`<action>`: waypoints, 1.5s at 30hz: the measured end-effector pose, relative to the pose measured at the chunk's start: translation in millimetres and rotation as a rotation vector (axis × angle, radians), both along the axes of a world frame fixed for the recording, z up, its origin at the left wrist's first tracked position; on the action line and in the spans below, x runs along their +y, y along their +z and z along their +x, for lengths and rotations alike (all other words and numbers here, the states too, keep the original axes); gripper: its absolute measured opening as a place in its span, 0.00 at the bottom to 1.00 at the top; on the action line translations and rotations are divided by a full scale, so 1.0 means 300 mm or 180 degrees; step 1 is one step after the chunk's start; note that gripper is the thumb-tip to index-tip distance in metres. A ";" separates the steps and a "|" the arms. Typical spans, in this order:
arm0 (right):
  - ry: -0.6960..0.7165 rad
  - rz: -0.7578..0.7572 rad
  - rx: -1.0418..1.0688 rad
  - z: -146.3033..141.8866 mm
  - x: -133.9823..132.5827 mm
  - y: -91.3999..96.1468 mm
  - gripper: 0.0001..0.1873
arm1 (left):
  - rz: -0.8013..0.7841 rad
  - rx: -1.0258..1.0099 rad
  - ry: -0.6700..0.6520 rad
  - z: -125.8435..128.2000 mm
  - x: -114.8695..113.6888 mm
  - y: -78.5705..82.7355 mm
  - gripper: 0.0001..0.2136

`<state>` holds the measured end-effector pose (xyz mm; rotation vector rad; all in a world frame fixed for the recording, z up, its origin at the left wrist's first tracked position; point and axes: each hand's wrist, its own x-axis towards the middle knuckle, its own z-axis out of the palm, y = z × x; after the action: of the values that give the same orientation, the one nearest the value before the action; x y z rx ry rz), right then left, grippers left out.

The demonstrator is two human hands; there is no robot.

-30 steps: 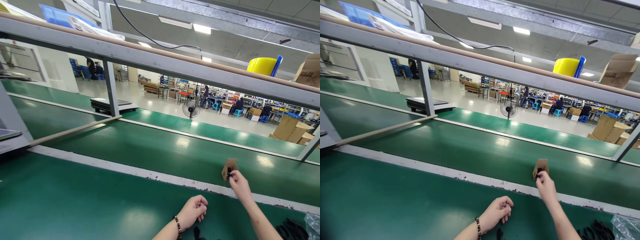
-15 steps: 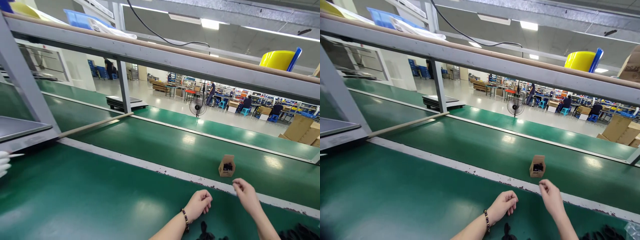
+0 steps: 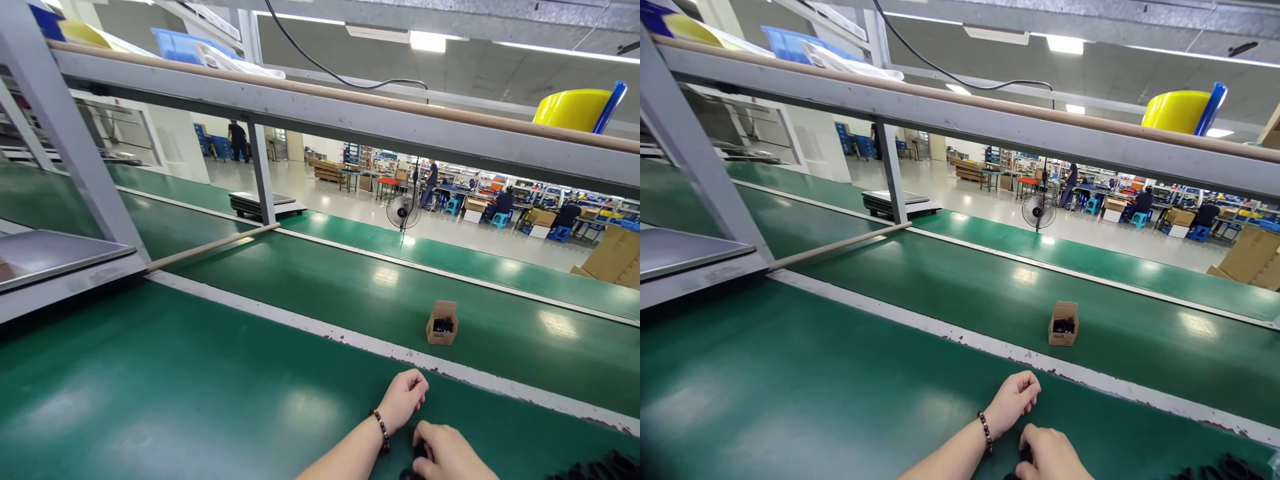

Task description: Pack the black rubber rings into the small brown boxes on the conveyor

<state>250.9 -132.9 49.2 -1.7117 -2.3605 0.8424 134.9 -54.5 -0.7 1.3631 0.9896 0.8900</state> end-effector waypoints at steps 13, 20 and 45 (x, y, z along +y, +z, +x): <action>-0.1107 0.0350 0.1374 0.221 0.099 -0.193 0.02 | 0.0559 0.0904 -0.0837 -0.003 -0.033 0.016 0.06; -0.1399 0.0365 0.2185 0.173 0.095 -0.184 0.03 | 0.0772 0.1253 -0.0936 -0.006 -0.052 0.040 0.07; -0.1221 0.0381 0.2889 0.115 0.073 -0.160 0.11 | -0.0375 -0.0484 -0.0796 0.014 -0.032 -0.007 0.10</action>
<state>285.5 -110.9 1.2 -1.2616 -1.4028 1.0655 139.0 -64.0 -2.9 1.2671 0.7256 0.7238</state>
